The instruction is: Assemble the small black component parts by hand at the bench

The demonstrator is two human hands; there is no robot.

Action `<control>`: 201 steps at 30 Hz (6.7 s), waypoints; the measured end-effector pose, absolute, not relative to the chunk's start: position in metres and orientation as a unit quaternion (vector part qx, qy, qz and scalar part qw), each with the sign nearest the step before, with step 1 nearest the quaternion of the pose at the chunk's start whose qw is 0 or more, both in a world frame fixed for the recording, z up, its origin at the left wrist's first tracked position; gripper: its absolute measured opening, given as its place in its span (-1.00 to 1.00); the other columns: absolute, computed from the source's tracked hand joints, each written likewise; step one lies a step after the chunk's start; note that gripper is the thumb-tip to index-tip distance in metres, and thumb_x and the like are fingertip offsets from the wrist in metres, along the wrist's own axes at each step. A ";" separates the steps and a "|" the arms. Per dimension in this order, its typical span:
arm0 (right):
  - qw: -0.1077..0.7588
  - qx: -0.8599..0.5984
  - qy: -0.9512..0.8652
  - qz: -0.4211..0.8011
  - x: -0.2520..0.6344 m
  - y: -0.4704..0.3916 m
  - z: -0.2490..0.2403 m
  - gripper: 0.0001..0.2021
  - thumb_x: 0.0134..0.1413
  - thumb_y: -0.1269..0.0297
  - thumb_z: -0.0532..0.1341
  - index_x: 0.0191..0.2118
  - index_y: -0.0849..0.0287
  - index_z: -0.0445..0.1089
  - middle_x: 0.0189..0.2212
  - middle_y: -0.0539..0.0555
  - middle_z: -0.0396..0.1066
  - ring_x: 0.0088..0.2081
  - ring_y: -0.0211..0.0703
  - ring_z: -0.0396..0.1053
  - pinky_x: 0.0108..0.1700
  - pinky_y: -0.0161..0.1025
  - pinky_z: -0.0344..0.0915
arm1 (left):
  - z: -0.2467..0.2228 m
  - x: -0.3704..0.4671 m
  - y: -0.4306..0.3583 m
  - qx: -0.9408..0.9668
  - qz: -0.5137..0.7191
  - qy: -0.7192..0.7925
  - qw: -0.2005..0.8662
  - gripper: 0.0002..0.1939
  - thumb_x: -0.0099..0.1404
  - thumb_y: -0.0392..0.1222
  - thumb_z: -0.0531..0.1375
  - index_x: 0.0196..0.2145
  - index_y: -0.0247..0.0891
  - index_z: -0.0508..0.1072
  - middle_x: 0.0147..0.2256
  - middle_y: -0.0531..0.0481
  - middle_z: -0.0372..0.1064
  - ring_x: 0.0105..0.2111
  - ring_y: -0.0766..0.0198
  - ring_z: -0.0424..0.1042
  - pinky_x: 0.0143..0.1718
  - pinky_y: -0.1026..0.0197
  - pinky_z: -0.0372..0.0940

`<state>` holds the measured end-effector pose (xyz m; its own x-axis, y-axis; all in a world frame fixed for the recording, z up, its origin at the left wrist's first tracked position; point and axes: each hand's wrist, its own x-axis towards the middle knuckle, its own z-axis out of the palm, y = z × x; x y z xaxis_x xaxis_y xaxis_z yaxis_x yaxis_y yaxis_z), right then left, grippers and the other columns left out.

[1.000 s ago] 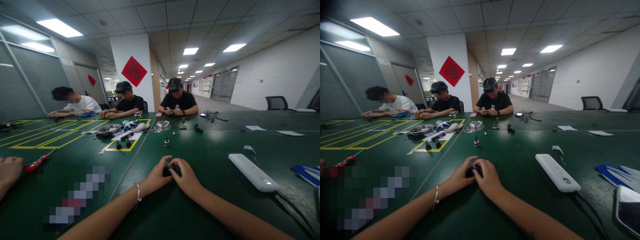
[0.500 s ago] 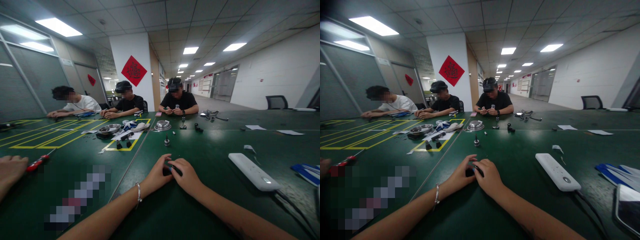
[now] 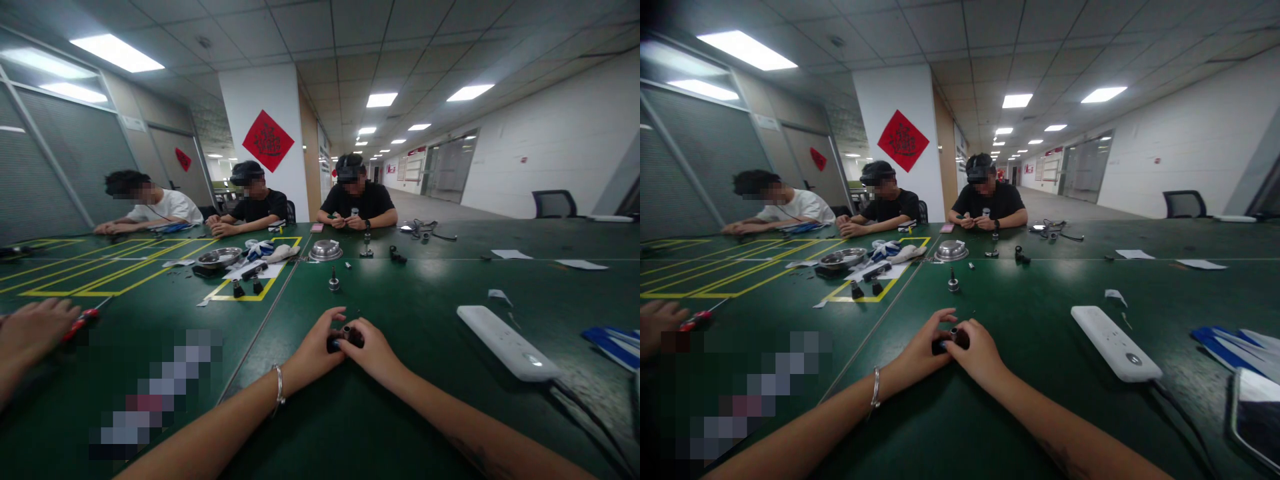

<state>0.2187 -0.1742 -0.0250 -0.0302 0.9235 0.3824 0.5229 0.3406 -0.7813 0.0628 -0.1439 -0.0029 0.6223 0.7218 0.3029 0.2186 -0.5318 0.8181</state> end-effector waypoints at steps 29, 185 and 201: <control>0.567 -0.525 -0.592 0.228 0.223 -0.178 -0.024 -0.75 0.24 0.23 -0.07 -0.10 0.15 0.28 -0.15 0.16 0.21 -0.09 -0.03 0.23 -0.04 -0.07 0.21 | 0.066 -0.056 -0.041 0.755 0.088 0.650 -0.027 -0.75 0.05 -0.24 0.14 -0.27 -0.23 0.49 -0.22 -0.10 0.47 -0.19 0.06 0.40 -0.26 0.20 0.24; 0.513 -0.484 -0.709 -0.020 0.217 -0.186 -0.013 -0.78 0.08 0.47 0.00 -0.15 0.14 0.22 -0.24 0.09 0.30 -0.18 -0.07 0.26 -0.11 -0.11 0.13 | 0.004 0.074 -0.150 0.838 0.306 0.334 0.303 -0.70 0.08 -0.37 0.15 -0.19 -0.26 0.26 -0.23 -0.05 0.35 -0.23 0.22 0.35 -0.16 0.17 0.27; 0.440 -0.528 -0.726 -0.005 0.217 -0.185 -0.013 -0.79 -0.01 0.48 0.12 -0.22 0.09 0.32 -0.29 0.00 0.34 -0.21 -0.10 0.25 -0.12 -0.14 0.02 | -0.001 0.073 -0.148 0.843 0.290 0.339 0.299 -0.36 0.06 -0.34 0.17 0.09 -0.24 0.06 -0.09 -0.14 0.34 -0.10 0.14 0.37 -0.06 0.11 0.25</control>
<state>0.2169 -0.1846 -0.0130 -0.0555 0.7634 0.6435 0.7716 0.4419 -0.4576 0.0726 -0.1484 -0.0012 0.6022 0.7452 0.2864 0.3978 -0.5911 0.7017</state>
